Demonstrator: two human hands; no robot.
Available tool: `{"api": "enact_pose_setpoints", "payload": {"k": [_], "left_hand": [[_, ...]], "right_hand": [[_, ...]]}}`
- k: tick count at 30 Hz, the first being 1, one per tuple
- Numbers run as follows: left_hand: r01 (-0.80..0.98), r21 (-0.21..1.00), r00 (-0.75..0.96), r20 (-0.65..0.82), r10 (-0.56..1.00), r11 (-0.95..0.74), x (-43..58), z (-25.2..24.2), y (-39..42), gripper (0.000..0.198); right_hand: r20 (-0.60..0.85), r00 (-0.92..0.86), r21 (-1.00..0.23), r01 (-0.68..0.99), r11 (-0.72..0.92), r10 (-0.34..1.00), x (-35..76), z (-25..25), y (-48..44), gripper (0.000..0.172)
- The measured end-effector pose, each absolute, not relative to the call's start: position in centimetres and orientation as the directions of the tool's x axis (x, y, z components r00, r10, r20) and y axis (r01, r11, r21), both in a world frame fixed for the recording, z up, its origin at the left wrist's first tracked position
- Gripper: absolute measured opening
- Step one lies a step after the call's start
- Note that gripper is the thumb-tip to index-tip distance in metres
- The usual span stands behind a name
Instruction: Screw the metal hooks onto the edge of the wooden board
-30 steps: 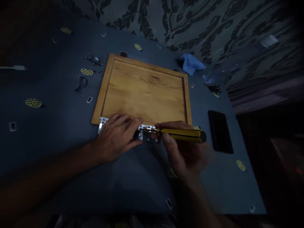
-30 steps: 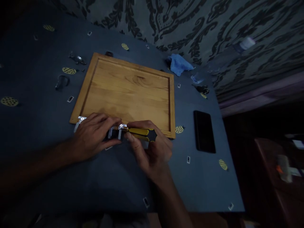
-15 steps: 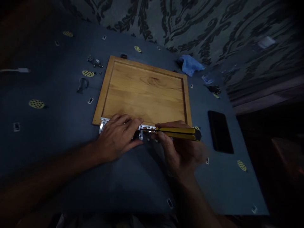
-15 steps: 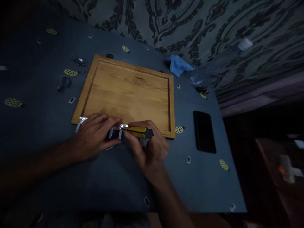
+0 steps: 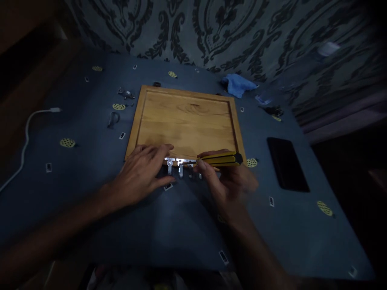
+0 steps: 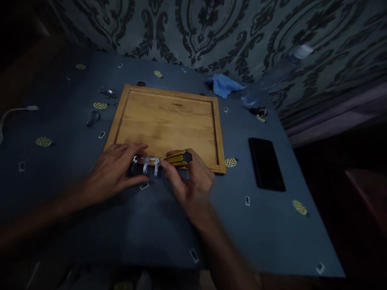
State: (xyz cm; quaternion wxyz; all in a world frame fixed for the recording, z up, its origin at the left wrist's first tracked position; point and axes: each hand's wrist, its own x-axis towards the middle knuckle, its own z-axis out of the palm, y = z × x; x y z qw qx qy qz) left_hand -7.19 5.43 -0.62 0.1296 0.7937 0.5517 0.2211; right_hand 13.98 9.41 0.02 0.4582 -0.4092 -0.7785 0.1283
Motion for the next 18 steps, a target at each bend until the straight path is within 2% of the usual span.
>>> {"api": "enact_pose_setpoints", "payload": {"k": [5, 14, 18], "left_hand": [[0.814, 0.455, 0.295, 0.214, 0.931, -0.362, -7.31, -1.20, 5.74, 0.063], [0.792, 0.455, 0.338, 0.226, 0.914, -0.406, -7.80, -1.41, 5.47, 0.059], [0.796, 0.452, 0.324, 0.244, 0.914, -0.402, -7.67, -1.59, 5.51, 0.056]], "right_hand": [[0.619, -0.210, -0.625, 0.450, 0.637, 0.756, 13.85, -0.05, 9.42, 0.006], [0.533, -0.050, -0.776, 0.369, 0.511, 0.845, 13.94, -0.63, 8.70, 0.005], [0.482, -0.103, -0.821, 0.294, 0.489, 0.870, 13.44, -0.38, 8.59, 0.008]]}}
